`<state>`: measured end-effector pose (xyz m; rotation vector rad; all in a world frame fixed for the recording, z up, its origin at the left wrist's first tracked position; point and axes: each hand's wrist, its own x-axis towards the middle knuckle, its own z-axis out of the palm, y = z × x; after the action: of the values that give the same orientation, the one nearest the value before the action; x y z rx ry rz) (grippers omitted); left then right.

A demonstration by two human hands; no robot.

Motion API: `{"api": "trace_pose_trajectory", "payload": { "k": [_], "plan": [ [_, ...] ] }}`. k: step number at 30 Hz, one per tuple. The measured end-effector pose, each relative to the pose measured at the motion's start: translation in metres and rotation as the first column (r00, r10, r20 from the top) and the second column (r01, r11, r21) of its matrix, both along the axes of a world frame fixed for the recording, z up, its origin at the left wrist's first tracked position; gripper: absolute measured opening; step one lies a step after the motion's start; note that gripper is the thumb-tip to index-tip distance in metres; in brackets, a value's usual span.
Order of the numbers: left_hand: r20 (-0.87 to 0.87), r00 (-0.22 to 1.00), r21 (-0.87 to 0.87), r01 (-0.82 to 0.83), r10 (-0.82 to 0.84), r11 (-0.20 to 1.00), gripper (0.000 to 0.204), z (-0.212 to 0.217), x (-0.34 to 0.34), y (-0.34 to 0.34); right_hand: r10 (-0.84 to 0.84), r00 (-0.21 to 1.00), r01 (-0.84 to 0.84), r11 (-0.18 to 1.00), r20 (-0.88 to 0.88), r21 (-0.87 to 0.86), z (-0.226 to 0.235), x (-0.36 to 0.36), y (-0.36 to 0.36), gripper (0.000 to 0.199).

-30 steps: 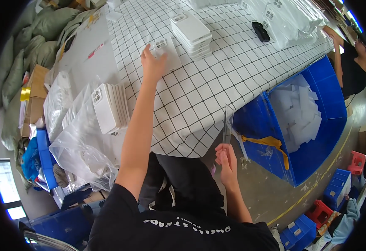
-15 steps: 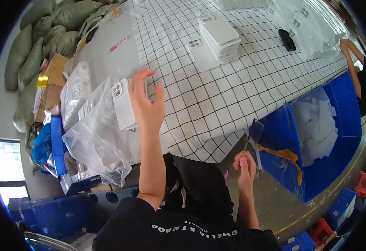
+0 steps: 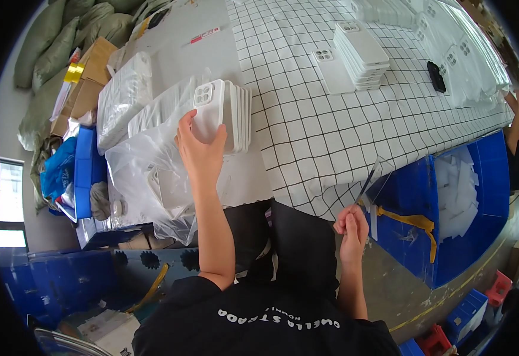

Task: Inspecting, stacking, and organizing plastic phone cases for packaging on a factory production line.

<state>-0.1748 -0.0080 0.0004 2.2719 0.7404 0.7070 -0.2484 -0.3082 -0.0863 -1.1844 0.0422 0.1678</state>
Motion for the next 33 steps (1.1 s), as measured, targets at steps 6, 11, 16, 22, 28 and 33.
{"api": "trace_pose_trajectory", "payload": {
  "k": [6, 11, 16, 22, 28, 33],
  "plan": [
    [0.780, 0.625, -0.623, 0.771, 0.031, 0.133, 0.072, 0.006, -0.054, -0.010, 0.061, 0.998, -0.063, 0.993, 0.021, 0.095, 0.016, 0.003, 0.020, 0.017],
    [0.772, 0.578, -0.423, 0.778, 0.265, -0.464, 0.081, -0.018, -0.083, -0.036, 0.182, 0.980, -0.191, 0.973, 0.074, 0.131, 0.033, 0.012, 0.057, 0.018],
    [0.759, 0.621, -0.438, 0.710, 0.197, -0.551, 0.087, -0.036, -0.100, -0.048, 0.328, 0.944, -0.326, 0.916, 0.034, 0.235, 0.047, -0.004, 0.090, 0.012],
    [0.965, 0.260, -0.207, 0.653, -0.041, -0.729, 0.092, -0.061, -0.099, -0.031, 0.340, 0.940, -0.334, 0.918, 0.007, 0.213, 0.046, -0.013, 0.093, 0.019],
    [0.904, 0.416, -0.242, 0.692, 0.101, -0.680, 0.094, -0.053, -0.105, -0.036, 0.309, 0.951, -0.305, 0.920, 0.022, 0.245, 0.044, -0.005, 0.089, 0.020],
    [0.764, 0.604, -0.328, 0.666, 0.228, -0.670, 0.094, -0.045, -0.104, -0.047, 0.285, 0.957, -0.286, 0.919, 0.043, 0.272, 0.046, -0.001, 0.087, 0.021]
  ]
}}
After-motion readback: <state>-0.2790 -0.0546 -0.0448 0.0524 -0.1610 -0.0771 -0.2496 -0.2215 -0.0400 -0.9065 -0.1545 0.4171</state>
